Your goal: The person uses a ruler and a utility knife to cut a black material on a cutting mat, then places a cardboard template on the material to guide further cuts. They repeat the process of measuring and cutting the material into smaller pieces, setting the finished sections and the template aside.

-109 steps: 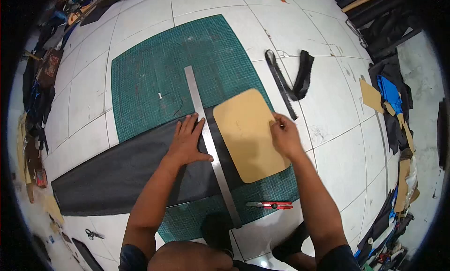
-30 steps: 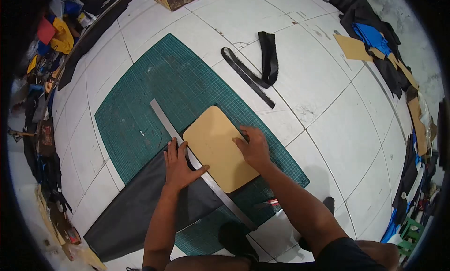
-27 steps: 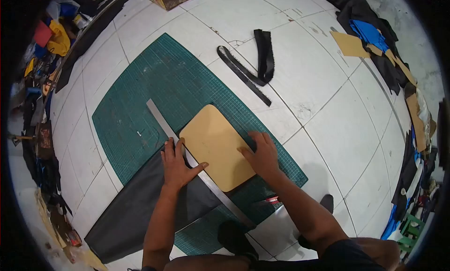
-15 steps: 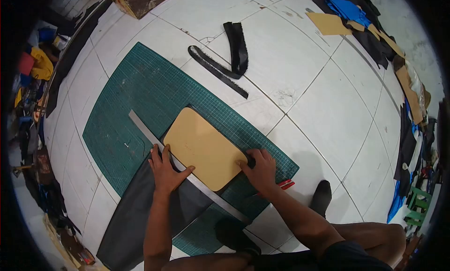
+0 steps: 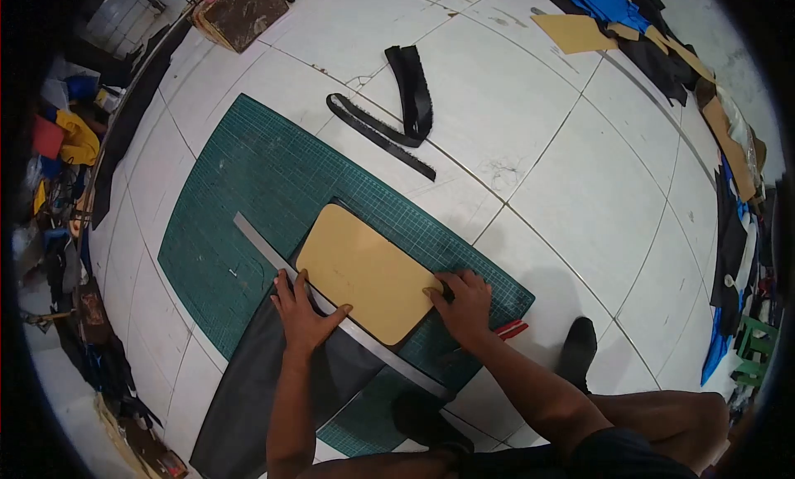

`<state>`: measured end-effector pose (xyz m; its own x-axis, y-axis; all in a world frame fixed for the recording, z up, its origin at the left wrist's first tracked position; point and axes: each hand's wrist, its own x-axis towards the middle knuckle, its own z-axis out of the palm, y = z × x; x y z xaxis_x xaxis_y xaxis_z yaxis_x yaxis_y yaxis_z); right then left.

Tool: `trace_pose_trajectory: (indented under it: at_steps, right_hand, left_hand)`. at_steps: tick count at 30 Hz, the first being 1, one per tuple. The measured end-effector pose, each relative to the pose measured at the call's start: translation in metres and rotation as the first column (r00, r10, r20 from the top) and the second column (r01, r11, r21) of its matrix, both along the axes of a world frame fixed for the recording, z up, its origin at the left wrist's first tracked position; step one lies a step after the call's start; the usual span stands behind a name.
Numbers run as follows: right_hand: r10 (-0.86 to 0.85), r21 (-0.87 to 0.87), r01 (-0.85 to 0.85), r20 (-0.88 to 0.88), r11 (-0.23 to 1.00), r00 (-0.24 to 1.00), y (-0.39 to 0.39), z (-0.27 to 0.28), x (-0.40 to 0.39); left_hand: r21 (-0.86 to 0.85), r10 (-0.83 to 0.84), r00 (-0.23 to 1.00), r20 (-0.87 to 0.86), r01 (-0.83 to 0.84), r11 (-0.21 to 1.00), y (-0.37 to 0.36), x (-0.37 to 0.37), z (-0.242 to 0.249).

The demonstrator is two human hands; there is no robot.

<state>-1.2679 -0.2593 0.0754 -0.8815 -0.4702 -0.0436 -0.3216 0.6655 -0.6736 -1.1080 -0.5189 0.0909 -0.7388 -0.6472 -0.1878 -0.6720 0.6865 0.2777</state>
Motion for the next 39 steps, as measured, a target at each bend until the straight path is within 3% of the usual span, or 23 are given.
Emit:
trace_pose_trajectory:
  at_steps: [39]
  right_hand:
    - [0.027,-0.071,-0.038,-0.142,0.997,0.989,0.007,-0.011,0.002]
  left_hand:
    - [0.011,-0.001,0.997,0.076,0.0,1.0,0.0,-0.007,0.003]
